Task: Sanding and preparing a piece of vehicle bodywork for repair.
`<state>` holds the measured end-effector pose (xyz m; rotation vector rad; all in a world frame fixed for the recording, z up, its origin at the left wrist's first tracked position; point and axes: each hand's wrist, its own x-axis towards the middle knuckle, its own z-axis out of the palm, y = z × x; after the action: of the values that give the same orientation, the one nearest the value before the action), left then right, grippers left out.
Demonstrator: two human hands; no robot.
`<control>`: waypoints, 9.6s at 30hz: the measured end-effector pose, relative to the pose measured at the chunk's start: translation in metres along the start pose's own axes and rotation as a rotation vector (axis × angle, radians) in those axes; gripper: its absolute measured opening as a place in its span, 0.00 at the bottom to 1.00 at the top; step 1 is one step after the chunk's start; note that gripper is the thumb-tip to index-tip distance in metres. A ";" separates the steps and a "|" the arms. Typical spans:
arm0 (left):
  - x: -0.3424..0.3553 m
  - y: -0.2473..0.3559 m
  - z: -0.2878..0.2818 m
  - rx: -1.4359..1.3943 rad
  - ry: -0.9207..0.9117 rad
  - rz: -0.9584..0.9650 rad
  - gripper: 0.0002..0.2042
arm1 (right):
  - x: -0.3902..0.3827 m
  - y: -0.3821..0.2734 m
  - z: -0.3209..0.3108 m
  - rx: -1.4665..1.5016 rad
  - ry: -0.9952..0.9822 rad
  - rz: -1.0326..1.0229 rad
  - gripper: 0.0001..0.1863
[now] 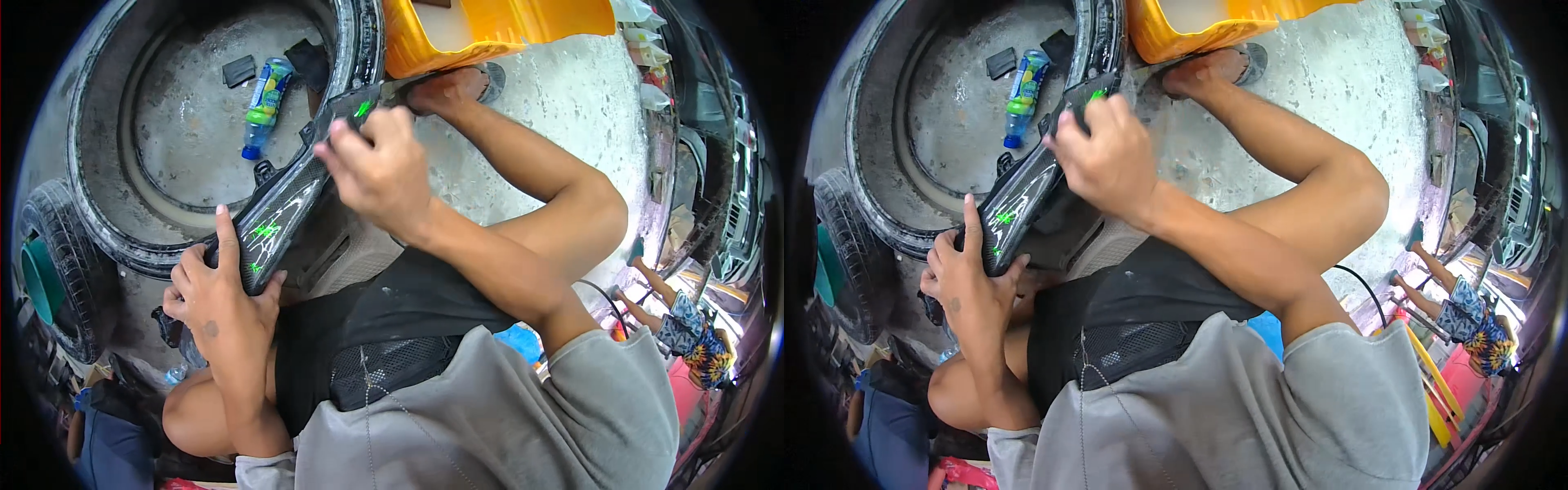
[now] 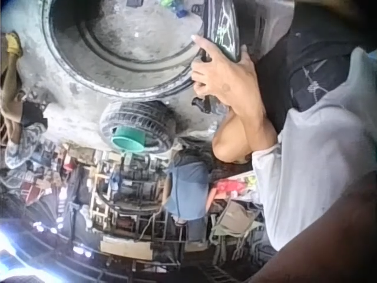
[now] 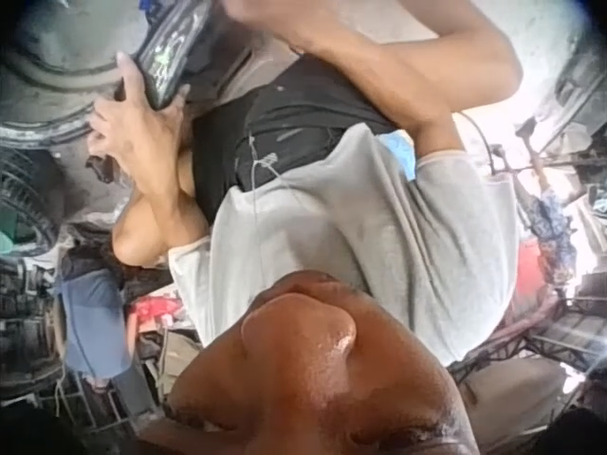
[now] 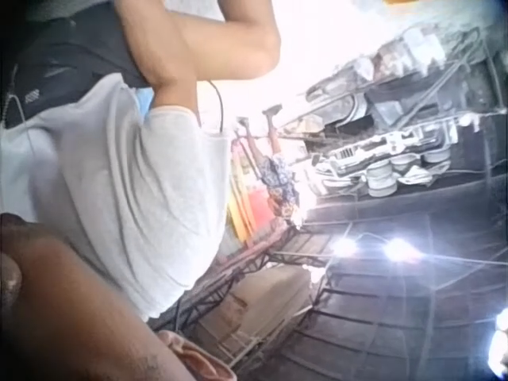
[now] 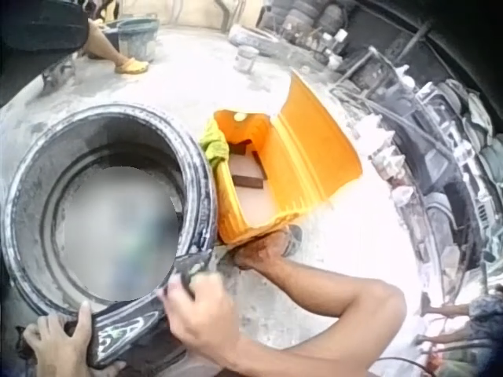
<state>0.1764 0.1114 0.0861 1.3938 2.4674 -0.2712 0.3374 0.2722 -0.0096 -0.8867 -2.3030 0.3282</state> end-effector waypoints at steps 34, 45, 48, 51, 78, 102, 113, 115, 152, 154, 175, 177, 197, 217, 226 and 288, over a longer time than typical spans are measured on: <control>0.039 -0.030 -0.015 -0.128 -0.081 0.057 0.49 | 0.002 0.015 0.023 0.000 0.183 -0.072 0.06; 0.074 -0.059 -0.017 -0.373 -0.305 0.188 0.52 | 0.004 0.018 0.021 -0.012 0.198 -0.164 0.09; 0.072 -0.057 -0.017 -0.421 -0.301 0.182 0.53 | 0.042 0.068 0.017 -0.069 0.265 0.051 0.06; 0.064 -0.058 -0.016 -0.325 -0.278 0.148 0.50 | 0.009 0.016 0.016 -0.038 0.144 -0.132 0.11; 0.063 -0.083 -0.039 -0.515 0.010 0.123 0.43 | 0.178 0.423 0.072 -0.752 -1.315 0.053 0.19; 0.042 -0.029 0.013 -0.136 0.138 0.129 0.80 | 0.060 0.099 0.012 -0.143 0.127 0.180 0.19; 0.045 -0.029 0.022 -0.272 0.222 0.181 0.72 | 0.050 0.077 0.030 -0.160 0.228 0.134 0.14; 0.037 -0.034 0.023 -0.240 0.295 0.178 0.73 | 0.037 0.024 0.025 -0.053 0.229 0.016 0.14; 0.036 -0.022 0.025 -0.196 0.298 0.129 0.61 | 0.015 0.032 0.010 -0.051 0.278 0.095 0.16; 0.038 -0.019 0.025 -0.208 0.309 0.134 0.61 | 0.022 0.054 0.009 -0.087 0.288 0.053 0.16; 0.040 -0.020 0.022 -0.215 0.304 0.137 0.62 | 0.057 0.091 0.018 -0.071 0.360 0.160 0.14; 0.040 -0.019 0.025 -0.225 0.331 0.143 0.63 | 0.030 0.061 0.025 -0.076 0.363 0.107 0.15; 0.026 -0.014 0.034 -0.136 0.379 0.077 0.61 | 0.008 0.028 0.028 0.090 0.351 0.081 0.17; 0.025 -0.010 0.041 -0.108 0.470 0.051 0.49 | 0.021 0.046 0.018 0.067 0.341 0.032 0.10; 0.030 -0.009 0.037 -0.142 0.430 0.049 0.48 | 0.028 0.025 0.020 0.052 0.357 -0.040 0.10; 0.059 -0.017 0.011 -0.378 0.080 -0.024 0.46 | 0.068 0.096 0.042 -0.124 0.394 0.173 0.11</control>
<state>0.1350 0.1471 0.0555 1.2332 2.4337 0.2404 0.3208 0.3892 -0.0513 -1.1077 -1.9036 0.0731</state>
